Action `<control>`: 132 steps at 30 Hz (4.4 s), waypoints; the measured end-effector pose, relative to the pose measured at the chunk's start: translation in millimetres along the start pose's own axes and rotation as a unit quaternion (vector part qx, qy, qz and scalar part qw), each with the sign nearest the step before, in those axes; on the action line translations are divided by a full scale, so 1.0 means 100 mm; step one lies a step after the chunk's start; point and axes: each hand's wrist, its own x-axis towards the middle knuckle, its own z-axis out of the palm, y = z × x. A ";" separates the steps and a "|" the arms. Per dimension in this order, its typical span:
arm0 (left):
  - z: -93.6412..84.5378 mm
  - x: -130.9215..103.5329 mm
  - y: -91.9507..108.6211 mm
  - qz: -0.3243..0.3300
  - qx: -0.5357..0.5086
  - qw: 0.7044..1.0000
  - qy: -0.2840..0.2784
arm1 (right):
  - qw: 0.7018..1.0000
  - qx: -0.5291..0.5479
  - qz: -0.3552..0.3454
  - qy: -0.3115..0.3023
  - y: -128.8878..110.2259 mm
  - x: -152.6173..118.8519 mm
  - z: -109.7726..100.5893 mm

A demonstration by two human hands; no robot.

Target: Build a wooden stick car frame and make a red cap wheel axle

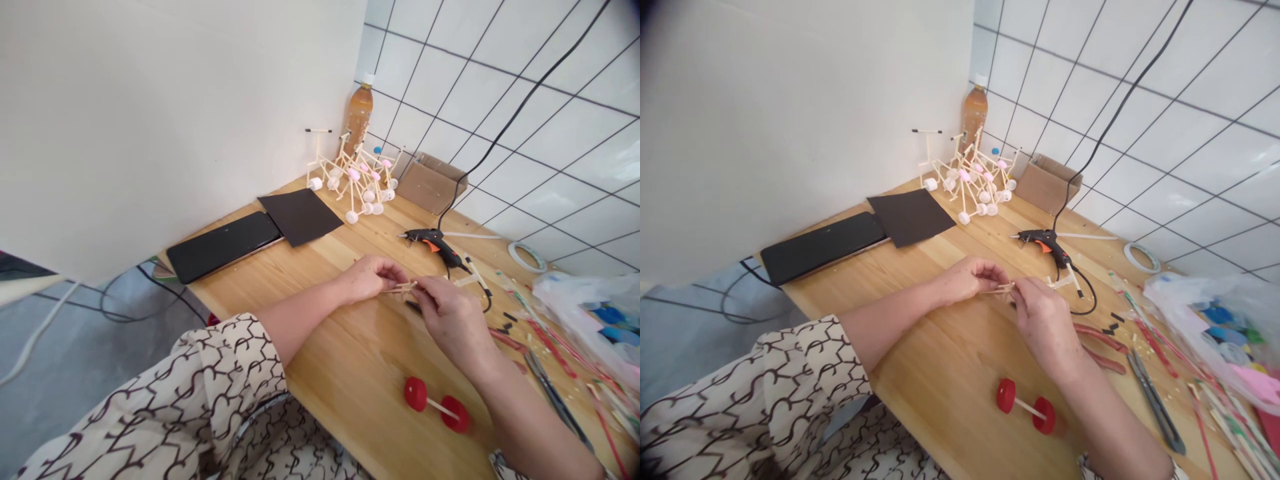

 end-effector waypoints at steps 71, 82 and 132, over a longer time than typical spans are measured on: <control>0.12 -0.11 -0.01 0.098 0.223 0.963 0.117 | 0.995 -0.089 0.013 -0.037 0.02 -0.01 -0.01; 0.11 -0.11 -0.04 0.114 0.231 0.958 0.127 | 0.996 -0.083 0.019 -0.029 0.01 0.00 0.00; -0.03 -0.07 0.01 0.137 0.284 0.949 0.017 | 0.993 -0.063 0.050 -0.087 -0.01 0.01 -0.04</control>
